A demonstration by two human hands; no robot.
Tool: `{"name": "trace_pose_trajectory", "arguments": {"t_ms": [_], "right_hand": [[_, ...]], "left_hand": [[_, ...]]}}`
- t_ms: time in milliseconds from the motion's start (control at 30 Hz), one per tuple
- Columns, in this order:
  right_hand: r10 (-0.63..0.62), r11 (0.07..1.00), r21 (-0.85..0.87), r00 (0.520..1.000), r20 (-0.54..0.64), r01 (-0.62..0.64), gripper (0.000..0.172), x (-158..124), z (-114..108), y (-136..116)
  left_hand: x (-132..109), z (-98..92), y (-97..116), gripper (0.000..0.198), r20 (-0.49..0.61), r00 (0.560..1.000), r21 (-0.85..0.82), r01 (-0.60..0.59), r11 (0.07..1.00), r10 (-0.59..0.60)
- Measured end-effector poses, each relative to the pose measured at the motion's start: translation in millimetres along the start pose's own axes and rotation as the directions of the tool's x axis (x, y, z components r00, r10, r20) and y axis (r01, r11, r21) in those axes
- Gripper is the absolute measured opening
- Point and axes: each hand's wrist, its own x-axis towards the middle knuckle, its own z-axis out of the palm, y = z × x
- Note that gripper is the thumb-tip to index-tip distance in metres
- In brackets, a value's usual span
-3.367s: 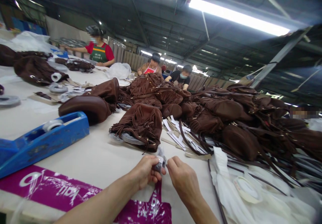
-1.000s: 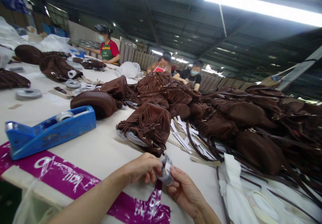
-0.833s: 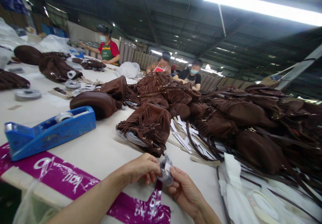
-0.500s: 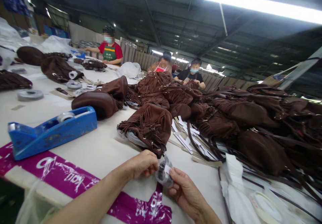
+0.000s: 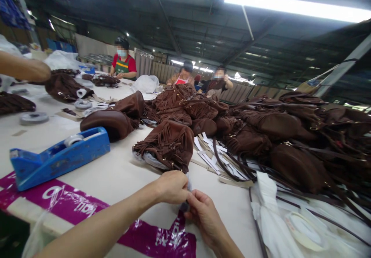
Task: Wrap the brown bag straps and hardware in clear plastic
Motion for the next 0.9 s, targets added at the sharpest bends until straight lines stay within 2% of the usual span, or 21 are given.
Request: {"name": "trace_pose_trajectory", "arguments": {"t_ms": [100, 167, 233, 300, 400, 467, 533, 600, 700, 767, 833, 900], "right_hand": [[-0.03, 1.0, 0.009, 0.996, 0.083, 0.029, 0.05, -1, -5, 2], [-0.044, 0.999, 0.021, 0.991, 0.127, 0.042, 0.049, -2, -7, 3], [-0.044, 0.999, 0.028, 0.99, 0.134, 0.04, 0.05, -2, -8, 4], [-0.026, 1.0, 0.016, 0.993, 0.112, 0.024, 0.052, -1, -7, 4], [-0.002, 1.0, -0.023, 0.998, 0.061, 0.004, 0.054, 0, -5, 4], [0.003, 1.0, -0.03, 0.999, 0.039, -0.001, 0.055, 0, -4, 2], [0.007, 1.0, -0.01, 0.999, 0.032, -0.007, 0.055, -1, -3, 1], [0.004, 1.0, 0.019, 0.999, 0.044, -0.005, 0.054, -1, -5, 0], [0.004, 0.998, 0.067, 0.996, 0.088, -0.01, 0.048, 0, -9, 0], [0.017, 0.994, 0.102, 0.993, 0.118, -0.029, 0.045, 1, -12, 1], [0.027, 0.99, 0.135, 0.99, 0.137, -0.046, 0.044, 2, -14, 1], [0.036, 0.986, 0.158, 0.988, 0.15, -0.06, 0.043, 2, -15, 0]], "left_hand": [[4, -9.1, -3, 0.012, 0.209, 0.976, -0.026, -0.052, 0.998, 0.056], [5, -14.1, -6, 0.016, 0.335, 0.942, -0.062, 0.002, 0.998, 0.019], [4, -16.3, -6, 0.021, 0.378, 0.926, -0.061, 0.031, 0.998, -0.006], [1, -15.5, -2, 0.023, 0.323, 0.946, 0.04, -0.042, 0.998, 0.027], [-3, -12.0, 12, 0.023, 0.237, 0.97, 0.335, -0.14, 0.932, 0.061], [-4, -12.4, 24, 0.023, 0.248, 0.968, 0.486, -0.152, 0.861, 0.031], [-4, -18.3, 37, 0.022, 0.256, 0.966, 0.563, -0.165, 0.81, 0.019], [-3, -30.2, 46, 0.021, 0.235, 0.971, 0.54, -0.164, 0.826, 0.04], [-1, -52.3, 51, 0.02, 0.172, 0.982, 0.411, -0.141, 0.9, 0.075], [-4, -62.7, 45, 0.021, 0.081, 0.996, 0.398, -0.068, 0.915, 0.038], [-10, -64.9, 34, 0.02, -0.026, 1.0, 0.408, -0.006, 0.913, 0.018], [-19, -57.8, 20, 0.022, -0.053, 0.995, 0.389, -0.059, 0.92, 0.086]]}}
